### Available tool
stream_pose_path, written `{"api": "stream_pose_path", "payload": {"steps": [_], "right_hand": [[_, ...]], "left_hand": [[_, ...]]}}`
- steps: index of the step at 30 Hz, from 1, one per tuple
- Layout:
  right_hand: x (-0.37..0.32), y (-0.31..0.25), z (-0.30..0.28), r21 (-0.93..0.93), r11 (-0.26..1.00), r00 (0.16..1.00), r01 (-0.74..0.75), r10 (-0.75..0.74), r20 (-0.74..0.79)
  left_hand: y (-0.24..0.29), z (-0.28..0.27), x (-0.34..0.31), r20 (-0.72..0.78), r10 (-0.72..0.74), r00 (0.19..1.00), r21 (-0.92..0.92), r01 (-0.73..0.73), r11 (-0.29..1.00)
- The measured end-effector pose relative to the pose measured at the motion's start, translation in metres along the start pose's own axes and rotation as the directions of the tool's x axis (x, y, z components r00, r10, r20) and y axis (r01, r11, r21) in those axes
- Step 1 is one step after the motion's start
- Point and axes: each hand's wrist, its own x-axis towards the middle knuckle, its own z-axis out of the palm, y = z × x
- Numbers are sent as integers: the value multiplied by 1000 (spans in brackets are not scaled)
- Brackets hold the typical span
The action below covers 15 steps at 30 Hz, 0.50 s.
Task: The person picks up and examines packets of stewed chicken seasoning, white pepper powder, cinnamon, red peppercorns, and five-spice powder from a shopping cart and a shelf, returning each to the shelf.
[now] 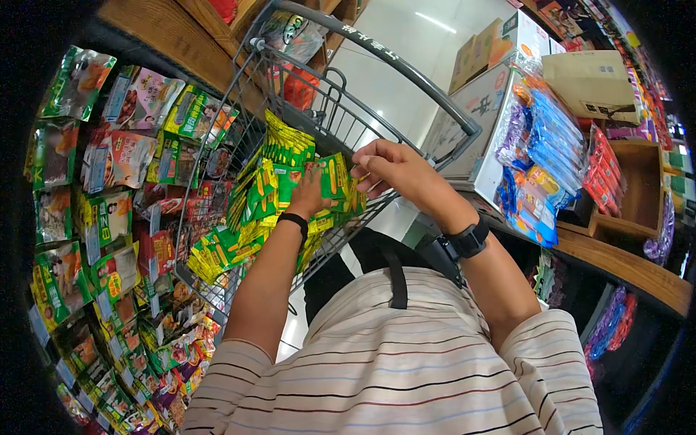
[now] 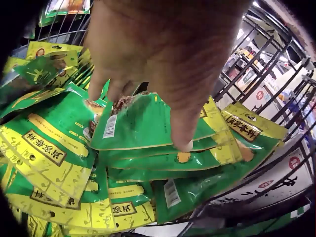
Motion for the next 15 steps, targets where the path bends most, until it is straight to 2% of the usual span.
{"api": "stream_pose_path", "payload": {"steps": [3, 6, 9, 12, 13, 15], "right_hand": [[2, -2, 2, 10, 1000, 1000, -17, 17, 13], [11, 8, 0, -6, 1000, 999, -25, 25, 26], [16, 8, 2, -6, 999, 998, -39, 39, 55], [22, 14, 2, -12, 999, 997, -45, 46, 67], [23, 14, 2, -11, 999, 997, -48, 48, 66], [23, 15, 3, -14, 999, 996, -53, 54, 66]], "left_hand": [[0, -11, 10, 137, -13, 990, -67, 22, 997], [-19, 16, 23, 221, 215, 951, -133, -189, 973], [-25, 20, 17, 118, 310, 944, -220, -279, 935], [-29, 0, 24, 23, 246, 969, -464, -208, 861], [-26, -6, 27, -73, 166, 983, -394, -181, 901], [-15, -11, 35, -280, 21, 960, -262, -97, 960]]}}
